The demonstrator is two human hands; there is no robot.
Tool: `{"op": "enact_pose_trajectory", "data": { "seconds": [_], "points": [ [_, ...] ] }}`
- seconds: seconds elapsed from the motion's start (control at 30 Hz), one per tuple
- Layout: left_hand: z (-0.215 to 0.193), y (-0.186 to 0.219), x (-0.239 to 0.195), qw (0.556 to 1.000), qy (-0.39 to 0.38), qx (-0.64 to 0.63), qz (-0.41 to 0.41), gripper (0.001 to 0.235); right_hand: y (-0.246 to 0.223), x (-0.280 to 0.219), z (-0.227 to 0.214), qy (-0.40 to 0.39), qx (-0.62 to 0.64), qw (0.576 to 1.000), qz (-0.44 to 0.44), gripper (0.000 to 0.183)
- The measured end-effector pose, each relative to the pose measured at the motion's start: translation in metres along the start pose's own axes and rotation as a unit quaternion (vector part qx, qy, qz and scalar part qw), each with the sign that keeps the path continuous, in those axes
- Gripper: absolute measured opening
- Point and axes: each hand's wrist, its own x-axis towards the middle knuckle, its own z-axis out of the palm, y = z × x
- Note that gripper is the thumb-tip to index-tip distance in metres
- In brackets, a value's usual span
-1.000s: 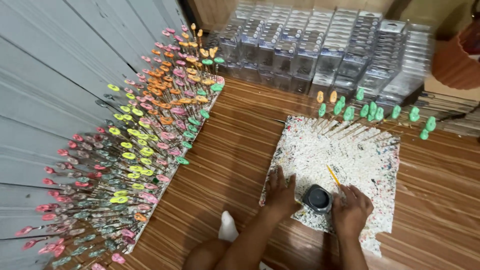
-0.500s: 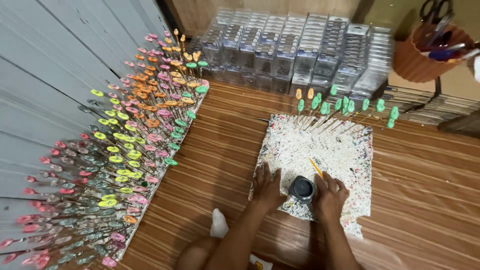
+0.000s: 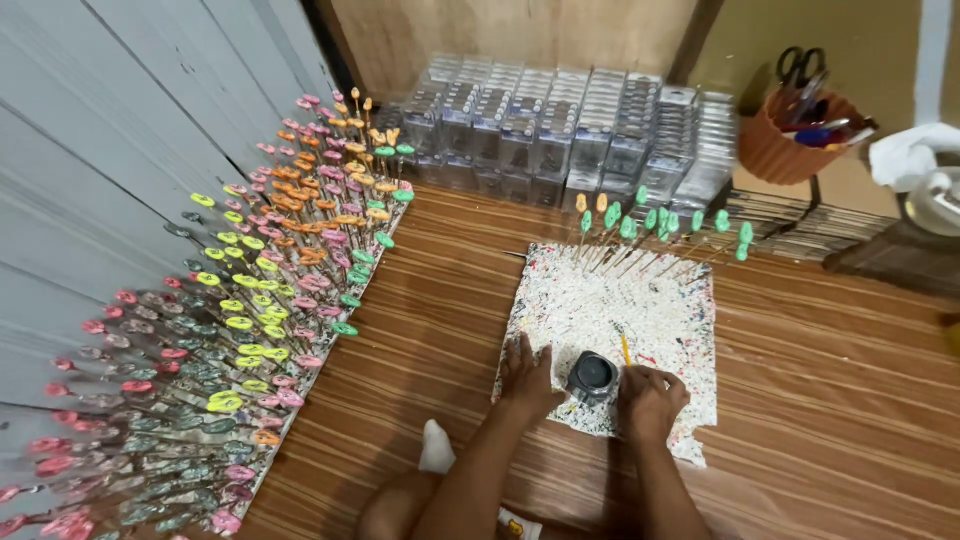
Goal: Dipping small fishing floats into a container of paint and placing them in a drying rack
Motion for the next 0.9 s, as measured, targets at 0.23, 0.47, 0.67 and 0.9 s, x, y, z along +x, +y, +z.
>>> {"op": "enact_pose_trajectory", "data": {
  "seconds": [0.23, 0.47, 0.67, 0.9],
  "points": [
    [-0.019, 0.011, -0.027, 1.0, -0.027, -0.005, -0.002, 0.095, 0.009, -0.008, -0.014, 0.029, -0.182, 0.979, -0.083, 0.025],
    [-0.014, 0.003, -0.045, 0.999, -0.031, -0.019, -0.033, 0.094, 0.04, -0.017, -0.012, 0.058, -0.209, 0.973, -0.076, 0.037],
    [-0.023, 0.01, -0.076, 0.997, 0.043, -0.07, 0.004, 0.077, 0.022, -0.04, -0.05, 0.07, -0.085, 0.989, -0.096, 0.028],
    [-0.031, 0.016, -0.102, 0.966, 0.186, -0.14, 0.109, 0.04, -0.017, -0.076, -0.09, -0.004, -0.047, 0.996, -0.08, 0.018]
  ]
}}
